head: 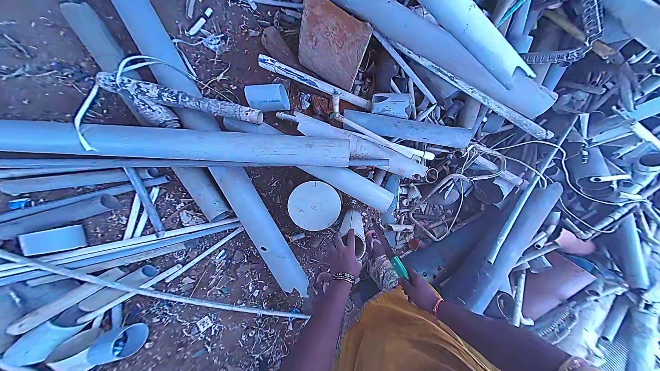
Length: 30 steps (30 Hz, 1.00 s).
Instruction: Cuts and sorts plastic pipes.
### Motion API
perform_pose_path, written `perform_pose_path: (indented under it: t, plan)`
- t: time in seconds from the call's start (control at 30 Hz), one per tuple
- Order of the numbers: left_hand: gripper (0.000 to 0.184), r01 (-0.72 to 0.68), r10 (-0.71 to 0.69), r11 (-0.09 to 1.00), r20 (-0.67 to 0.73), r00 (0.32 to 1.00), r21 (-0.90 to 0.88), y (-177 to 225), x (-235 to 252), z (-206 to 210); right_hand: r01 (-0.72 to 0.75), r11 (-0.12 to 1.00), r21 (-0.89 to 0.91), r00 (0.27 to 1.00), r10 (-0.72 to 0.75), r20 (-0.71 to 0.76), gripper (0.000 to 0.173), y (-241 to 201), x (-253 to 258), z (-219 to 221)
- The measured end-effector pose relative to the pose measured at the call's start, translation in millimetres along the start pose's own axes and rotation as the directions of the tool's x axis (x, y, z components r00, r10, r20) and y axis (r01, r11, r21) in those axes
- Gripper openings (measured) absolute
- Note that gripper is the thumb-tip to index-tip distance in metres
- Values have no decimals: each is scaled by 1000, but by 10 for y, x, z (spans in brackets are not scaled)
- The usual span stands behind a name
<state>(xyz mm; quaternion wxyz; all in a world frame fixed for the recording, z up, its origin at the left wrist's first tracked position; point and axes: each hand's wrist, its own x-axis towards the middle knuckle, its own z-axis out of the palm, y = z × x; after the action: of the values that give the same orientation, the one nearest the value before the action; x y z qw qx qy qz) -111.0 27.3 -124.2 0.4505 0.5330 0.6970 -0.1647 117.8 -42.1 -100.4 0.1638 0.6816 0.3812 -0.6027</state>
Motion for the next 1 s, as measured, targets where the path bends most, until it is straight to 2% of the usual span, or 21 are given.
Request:
perform_pose_path:
  t: [0.13,0.33,0.57,0.7,0.8,0.9,1.0]
  plan:
    - [103,-40,41,999,-53,998,26,-3,255,-9,-4,999,43,1000,4,0,40,55,53,-21]
    - [103,-62,62,987,-1,998,150,190,524,-330,-30,997,64,999,29,29,39,23,84,-98]
    - [94,-36,58,986,-130,990,164,152,536,-145,-13,997,79,1000,11,26,39,-62,142,-203]
    - [111,-76,78,997,-131,988,21,129,473,-132,27,993,114,999,-25,-19,37,-143,228,-267]
    - [107,-122,110,989,-136,985,-83,70,400,-72,168,958,233,986,-161,-50,39,-279,341,-276]
    - [98,-186,128,965,-285,950,-186,2,415,132,275,916,294,961,-267,-69,44,-556,530,-259]
    - [97,-197,4,897,-437,899,-396,11,420,300,321,909,265,947,-312,-77,45,-805,760,-199]
